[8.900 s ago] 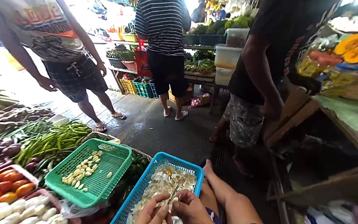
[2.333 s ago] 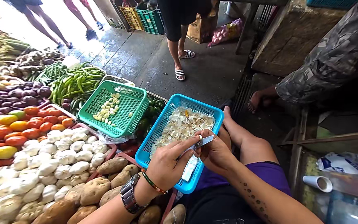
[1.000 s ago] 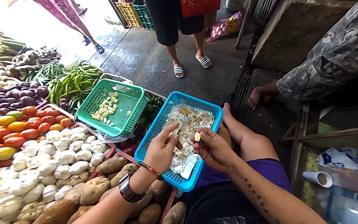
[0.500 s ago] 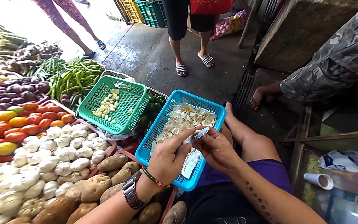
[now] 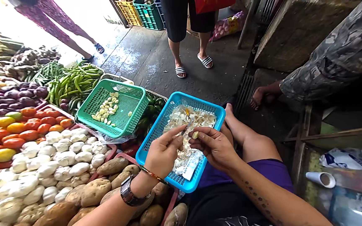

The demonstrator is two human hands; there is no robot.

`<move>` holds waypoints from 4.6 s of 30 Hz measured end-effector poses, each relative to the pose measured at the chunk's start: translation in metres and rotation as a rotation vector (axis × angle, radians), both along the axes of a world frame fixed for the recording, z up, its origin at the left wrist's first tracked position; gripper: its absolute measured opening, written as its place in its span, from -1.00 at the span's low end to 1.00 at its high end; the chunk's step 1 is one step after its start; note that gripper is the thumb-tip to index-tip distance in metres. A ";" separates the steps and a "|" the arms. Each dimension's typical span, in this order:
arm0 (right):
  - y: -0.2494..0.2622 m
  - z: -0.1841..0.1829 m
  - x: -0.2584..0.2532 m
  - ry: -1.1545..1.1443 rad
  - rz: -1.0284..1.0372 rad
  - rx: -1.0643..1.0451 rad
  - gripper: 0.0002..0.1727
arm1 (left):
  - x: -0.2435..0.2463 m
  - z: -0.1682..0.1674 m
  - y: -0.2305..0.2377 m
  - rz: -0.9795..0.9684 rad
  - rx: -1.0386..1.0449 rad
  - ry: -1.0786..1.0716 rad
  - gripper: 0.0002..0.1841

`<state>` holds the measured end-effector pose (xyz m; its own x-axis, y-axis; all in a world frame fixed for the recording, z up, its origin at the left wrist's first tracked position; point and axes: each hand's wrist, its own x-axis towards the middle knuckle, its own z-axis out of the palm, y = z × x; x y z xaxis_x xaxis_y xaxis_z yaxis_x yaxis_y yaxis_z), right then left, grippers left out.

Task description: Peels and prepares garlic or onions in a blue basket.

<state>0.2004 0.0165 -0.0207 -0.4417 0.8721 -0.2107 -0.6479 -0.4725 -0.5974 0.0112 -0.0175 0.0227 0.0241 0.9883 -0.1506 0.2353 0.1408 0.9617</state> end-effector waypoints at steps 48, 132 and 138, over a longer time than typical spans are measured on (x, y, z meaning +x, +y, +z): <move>-0.003 -0.005 0.002 0.250 0.056 -0.104 -0.84 | 0.001 -0.008 -0.012 -0.222 0.449 0.344 -0.62; 0.103 -0.073 -0.036 -1.630 0.778 1.065 -0.69 | 0.009 0.031 0.004 -0.912 -0.646 1.110 -0.61; 0.055 -0.088 -0.071 -1.712 1.053 0.981 -0.52 | 0.007 0.025 0.006 -1.005 -0.674 1.131 -0.56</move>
